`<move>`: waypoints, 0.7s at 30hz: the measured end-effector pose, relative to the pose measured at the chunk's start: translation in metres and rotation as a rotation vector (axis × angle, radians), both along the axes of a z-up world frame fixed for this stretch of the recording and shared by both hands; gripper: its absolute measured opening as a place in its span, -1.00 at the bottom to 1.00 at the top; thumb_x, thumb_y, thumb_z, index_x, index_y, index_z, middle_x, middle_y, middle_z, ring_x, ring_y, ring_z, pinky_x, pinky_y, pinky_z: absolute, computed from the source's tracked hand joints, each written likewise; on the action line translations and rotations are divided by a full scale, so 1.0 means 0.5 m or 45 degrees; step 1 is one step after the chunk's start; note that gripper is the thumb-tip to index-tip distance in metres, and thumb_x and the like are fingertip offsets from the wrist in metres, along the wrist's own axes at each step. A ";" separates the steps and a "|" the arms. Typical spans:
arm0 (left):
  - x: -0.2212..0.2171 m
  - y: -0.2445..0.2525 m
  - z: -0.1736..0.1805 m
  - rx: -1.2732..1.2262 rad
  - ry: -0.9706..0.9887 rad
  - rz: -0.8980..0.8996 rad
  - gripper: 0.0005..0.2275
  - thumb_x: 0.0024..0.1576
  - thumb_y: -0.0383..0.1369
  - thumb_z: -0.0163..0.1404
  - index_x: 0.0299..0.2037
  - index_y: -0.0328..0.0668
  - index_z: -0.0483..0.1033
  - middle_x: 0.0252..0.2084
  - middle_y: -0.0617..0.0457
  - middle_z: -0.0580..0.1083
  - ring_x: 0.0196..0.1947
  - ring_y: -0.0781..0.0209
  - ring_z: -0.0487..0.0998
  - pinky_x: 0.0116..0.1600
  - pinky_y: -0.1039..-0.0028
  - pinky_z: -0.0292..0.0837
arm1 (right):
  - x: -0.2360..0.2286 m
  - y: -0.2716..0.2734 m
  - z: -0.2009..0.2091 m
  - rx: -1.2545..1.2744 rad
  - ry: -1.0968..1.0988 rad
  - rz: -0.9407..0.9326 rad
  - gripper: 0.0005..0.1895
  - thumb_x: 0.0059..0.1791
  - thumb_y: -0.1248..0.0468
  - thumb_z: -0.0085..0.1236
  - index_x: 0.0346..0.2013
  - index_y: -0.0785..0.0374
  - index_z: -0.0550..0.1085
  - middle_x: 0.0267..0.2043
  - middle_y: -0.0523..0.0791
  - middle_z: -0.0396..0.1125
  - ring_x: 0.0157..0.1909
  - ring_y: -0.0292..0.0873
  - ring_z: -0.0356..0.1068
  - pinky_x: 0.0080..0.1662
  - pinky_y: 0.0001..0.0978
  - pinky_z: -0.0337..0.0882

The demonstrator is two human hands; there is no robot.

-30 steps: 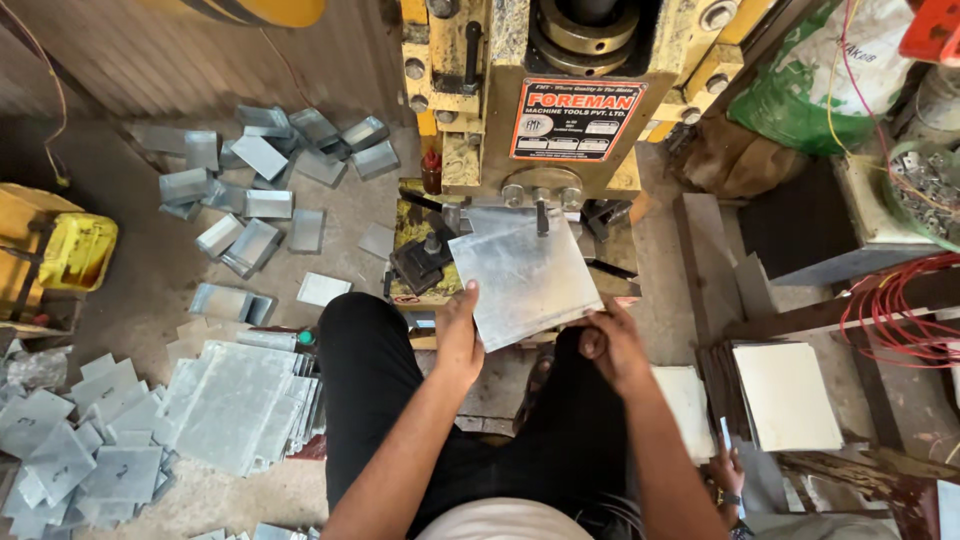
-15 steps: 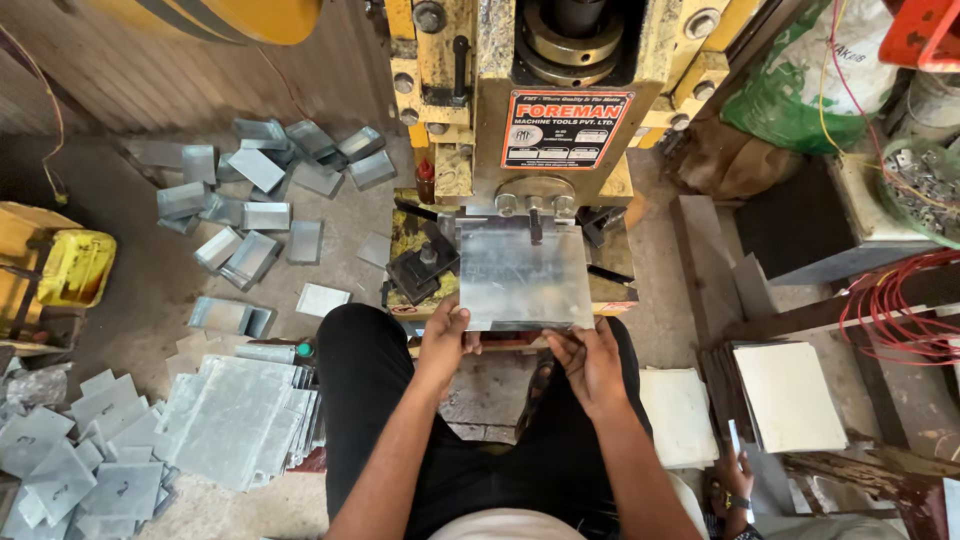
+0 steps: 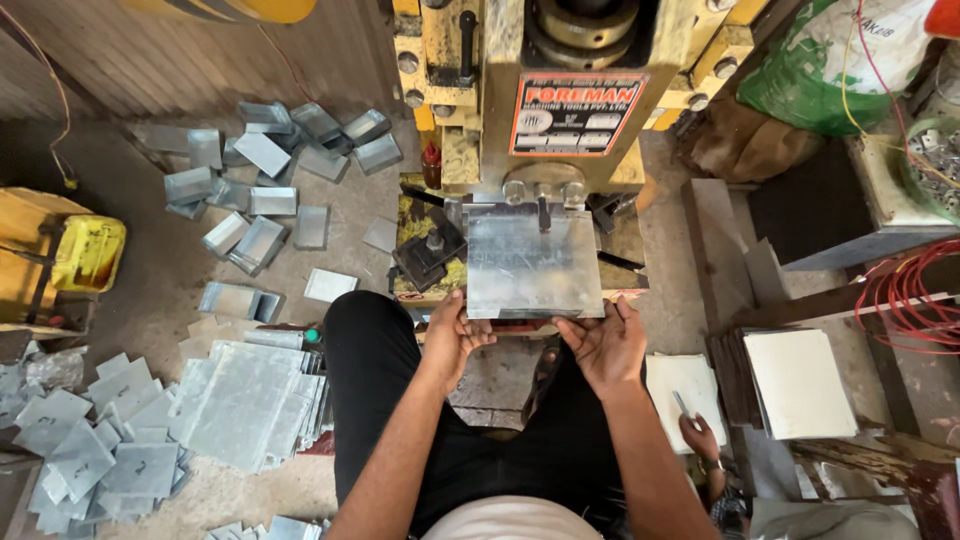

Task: The person sits on the floor in a workshop and repeatedly places rectangular metal sheets into a hydraulic press machine. They align the sheets under the press, operate the machine to bend the metal, and then remove the finished pieces to place them in a growing pile on the floor.

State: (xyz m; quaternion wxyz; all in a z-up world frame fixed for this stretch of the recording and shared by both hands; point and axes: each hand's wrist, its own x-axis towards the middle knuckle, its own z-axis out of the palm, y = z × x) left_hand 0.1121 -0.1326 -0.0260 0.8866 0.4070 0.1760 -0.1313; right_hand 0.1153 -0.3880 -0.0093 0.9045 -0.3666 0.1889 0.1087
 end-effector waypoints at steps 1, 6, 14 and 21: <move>0.002 0.001 -0.005 -0.003 -0.002 -0.014 -0.65 0.38 -0.12 -0.31 0.00 -0.24 0.39 -0.46 0.00 0.50 -0.52 0.23 0.50 -0.20 0.26 0.57 | 0.001 0.001 0.003 0.015 -0.020 0.000 -0.31 0.09 -0.16 -0.24 0.25 0.35 0.27 0.07 0.17 0.40 0.02 0.18 0.45 0.05 -0.16 0.52; -0.001 0.017 -0.056 0.030 -0.133 -0.134 -0.35 0.44 0.05 -0.50 -0.16 -0.52 0.43 -0.35 -0.07 0.59 -0.47 0.25 0.48 -0.12 0.34 0.56 | -0.003 -0.005 0.007 -0.033 -0.081 0.080 -0.28 0.09 -0.30 -0.28 0.11 0.32 0.31 -0.06 0.10 0.38 0.05 0.13 0.47 -0.14 -0.20 0.52; -0.009 -0.002 -0.025 0.025 -0.263 -0.233 -0.34 0.38 0.13 -0.52 0.02 -0.41 0.45 -0.20 -0.14 0.57 -0.38 0.21 0.52 -0.14 0.37 0.49 | 0.140 -0.048 -0.083 -0.232 -0.135 0.211 -0.54 0.15 -0.08 -0.05 0.02 0.28 0.37 -0.31 -0.10 0.29 -0.46 -0.19 0.19 -0.46 -0.38 0.19; -0.007 -0.034 0.036 0.496 -0.366 -0.403 -0.49 0.26 0.02 -0.18 0.28 -0.12 0.31 -0.18 -0.02 0.57 -0.44 0.34 0.51 -0.30 0.53 0.42 | 0.071 -0.023 -0.021 -0.284 -0.247 -0.316 -0.65 0.05 0.12 -0.02 0.06 0.21 0.32 -0.19 -0.10 0.36 -0.36 -0.17 0.43 -0.50 -0.35 0.38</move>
